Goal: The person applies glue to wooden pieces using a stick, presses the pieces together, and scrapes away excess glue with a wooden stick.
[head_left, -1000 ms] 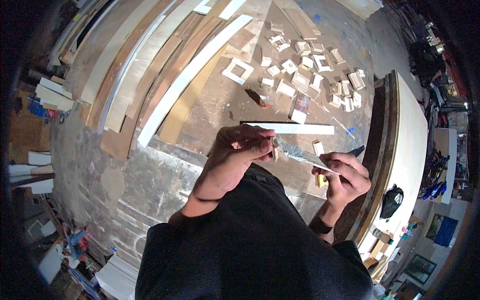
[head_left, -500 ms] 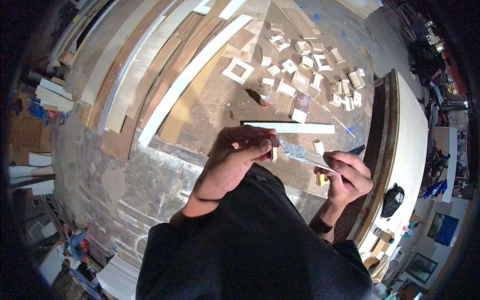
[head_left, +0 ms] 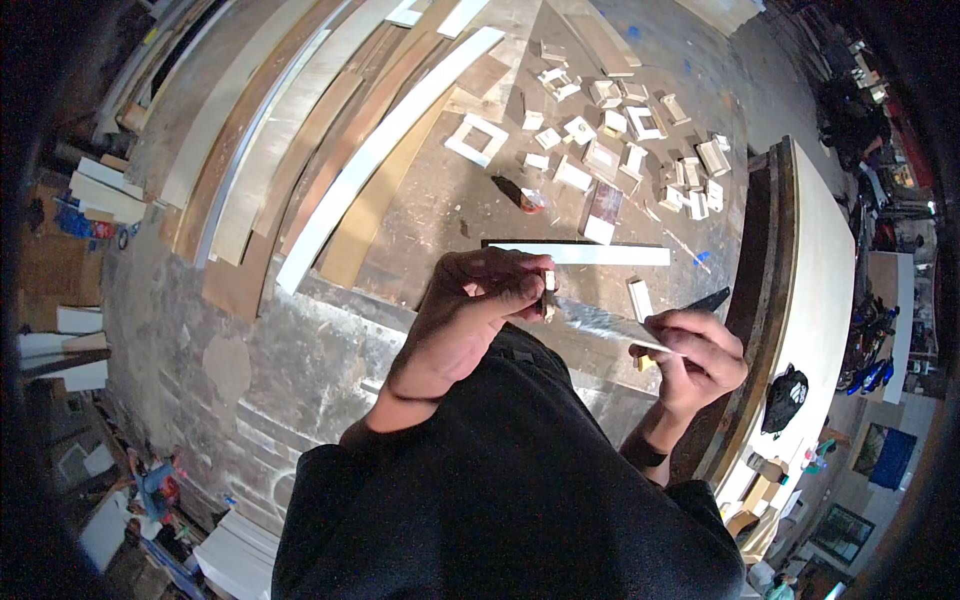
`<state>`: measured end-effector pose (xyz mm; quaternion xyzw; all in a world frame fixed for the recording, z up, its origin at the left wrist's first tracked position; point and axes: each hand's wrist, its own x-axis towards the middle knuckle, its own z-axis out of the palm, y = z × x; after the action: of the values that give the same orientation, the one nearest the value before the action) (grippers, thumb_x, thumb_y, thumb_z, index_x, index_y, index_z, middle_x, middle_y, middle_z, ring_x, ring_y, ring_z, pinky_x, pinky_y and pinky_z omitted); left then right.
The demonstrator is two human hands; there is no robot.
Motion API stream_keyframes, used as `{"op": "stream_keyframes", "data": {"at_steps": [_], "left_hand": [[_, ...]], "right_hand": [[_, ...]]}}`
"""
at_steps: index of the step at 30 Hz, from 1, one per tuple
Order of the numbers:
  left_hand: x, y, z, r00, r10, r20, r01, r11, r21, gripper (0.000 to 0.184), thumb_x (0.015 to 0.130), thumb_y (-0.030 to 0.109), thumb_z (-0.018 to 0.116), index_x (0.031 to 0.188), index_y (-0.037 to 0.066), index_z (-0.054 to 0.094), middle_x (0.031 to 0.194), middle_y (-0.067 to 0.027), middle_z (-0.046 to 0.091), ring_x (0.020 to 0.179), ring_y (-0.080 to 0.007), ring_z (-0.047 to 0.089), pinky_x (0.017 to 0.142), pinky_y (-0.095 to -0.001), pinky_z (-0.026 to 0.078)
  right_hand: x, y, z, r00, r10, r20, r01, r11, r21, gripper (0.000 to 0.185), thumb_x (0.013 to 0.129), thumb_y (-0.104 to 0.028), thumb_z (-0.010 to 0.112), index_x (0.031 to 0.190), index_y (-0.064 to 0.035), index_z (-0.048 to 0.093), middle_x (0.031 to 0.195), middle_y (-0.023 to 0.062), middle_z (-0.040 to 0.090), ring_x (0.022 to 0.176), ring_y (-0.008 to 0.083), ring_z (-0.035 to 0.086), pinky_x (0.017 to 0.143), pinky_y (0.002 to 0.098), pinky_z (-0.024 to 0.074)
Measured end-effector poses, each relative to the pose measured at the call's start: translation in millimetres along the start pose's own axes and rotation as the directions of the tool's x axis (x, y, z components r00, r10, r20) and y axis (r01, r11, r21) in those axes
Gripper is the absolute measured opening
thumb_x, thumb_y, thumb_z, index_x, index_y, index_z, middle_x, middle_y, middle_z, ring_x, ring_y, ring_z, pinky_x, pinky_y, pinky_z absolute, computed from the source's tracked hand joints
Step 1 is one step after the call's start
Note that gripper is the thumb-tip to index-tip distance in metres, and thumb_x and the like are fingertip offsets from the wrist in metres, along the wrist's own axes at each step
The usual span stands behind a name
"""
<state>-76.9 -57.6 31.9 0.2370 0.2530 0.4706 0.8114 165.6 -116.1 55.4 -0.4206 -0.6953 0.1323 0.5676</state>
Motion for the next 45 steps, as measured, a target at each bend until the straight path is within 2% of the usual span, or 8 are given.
{"op": "stream_keyframes", "data": {"at_steps": [1,4,8,12,15,25,35,45], "left_hand": [[1,0,-1,0.999,0.03,0.012,-0.03,0.998,0.049,0.021,0.088,0.0,0.07,0.109,-0.001,0.071,0.092,-0.0091,0.073,0.08,-0.0146,0.067,0.071,-0.0278,0.054],[1,2,-1,0.998,0.065,0.02,-0.067,0.987,0.146,0.02,0.087,-0.002,0.069,0.107,-0.002,0.071,0.092,-0.0102,0.073,0.078,-0.0142,0.065,0.07,-0.0277,0.053],[0,3,-1,0.994,0.105,0.011,-0.103,0.95,0.295,0.019,0.086,-0.004,0.07,0.106,-0.003,0.072,0.095,-0.0118,0.073,0.078,-0.0138,0.065,0.071,-0.028,0.053],[0,5,0,0.989,0.139,0.051,-0.148,0.95,0.275,0.021,0.086,-0.005,0.069,0.106,-0.002,0.073,0.098,-0.0123,0.072,0.08,-0.0138,0.065,0.071,-0.0281,0.054],[0,5,-1,0.987,0.146,0.066,-0.159,0.949,0.273,0.022,0.086,-0.006,0.069,0.108,-0.002,0.072,0.099,-0.0121,0.071,0.082,-0.0136,0.065,0.072,-0.0277,0.055],[-1,6,-3,0.963,0.233,0.138,-0.267,0.9,0.345,0.021,0.087,-0.005,0.069,0.108,-0.001,0.072,0.099,-0.0106,0.069,0.084,-0.0132,0.064,0.074,-0.0266,0.054],[1,6,-3,0.941,0.298,0.159,-0.338,0.851,0.403,0.019,0.087,-0.007,0.067,0.105,-0.002,0.072,0.096,-0.0112,0.067,0.08,-0.015,0.062,0.074,-0.0274,0.051],[1,9,-1,0.98,0.193,0.043,-0.194,0.901,0.388,0.02,0.087,-0.008,0.065,0.106,-0.002,0.071,0.093,-0.0106,0.067,0.08,-0.0141,0.061,0.072,-0.0269,0.05]], "right_hand": [[-2,0,2,1.0,0.0,0.0,0.0,1.0,-0.001,0.014,0.077,0.002,0.078,0.088,0.0054,0.071,0.081,0.0199,0.07,0.065,0.025,0.071,0.058,0.0306,0.0583],[-15,-3,10,0.925,0.356,-0.129,-0.278,0.87,0.407,0.019,0.087,0.001,0.07,0.105,0.0068,0.066,0.075,0.0194,0.067,0.059,0.0251,0.068,0.052,0.0339,0.0566],[-14,3,14,0.905,0.409,-0.114,-0.315,0.827,0.466,0.017,0.089,0.002,0.068,0.105,0.0068,0.067,0.075,0.0184,0.068,0.058,0.0249,0.068,0.053,0.0348,0.0572],[-16,8,24,0.858,0.505,-0.098,-0.393,0.767,0.508,0.02,0.09,0.003,0.066,0.109,0.0062,0.067,0.076,0.0169,0.068,0.057,0.0231,0.068,0.053,0.0346,0.0577],[-16,9,29,0.87,0.483,-0.093,-0.395,0.799,0.453,0.022,0.094,-0.006,0.065,0.112,0.0048,0.067,0.073,0.0116,0.065,0.054,0.0206,0.065,0.049,0.032,0.0557],[-14,4,31,0.852,0.517,-0.078,-0.443,0.794,0.417,0.018,0.091,-0.001,0.065,0.108,0.0065,0.067,0.077,0.0145,0.068,0.053,0.0219,0.066,0.046,0.0307,0.0542],[-11,0,26,0.817,0.572,-0.071,-0.49,0.754,0.437,0.018,0.09,-0.002,0.067,0.106,0.0073,0.067,0.073,0.0099,0.066,0.05,0.0142,0.062,0.048,0.0308,0.0554],[-10,4,23,0.841,0.534,-0.085,-0.44,0.767,0.468,0.019,0.089,-0.007,0.072,0.101,0.0078,0.066,0.069,0.0138,0.066,0.05,0.0176,0.063,0.052,0.0331,0.0579]]}}
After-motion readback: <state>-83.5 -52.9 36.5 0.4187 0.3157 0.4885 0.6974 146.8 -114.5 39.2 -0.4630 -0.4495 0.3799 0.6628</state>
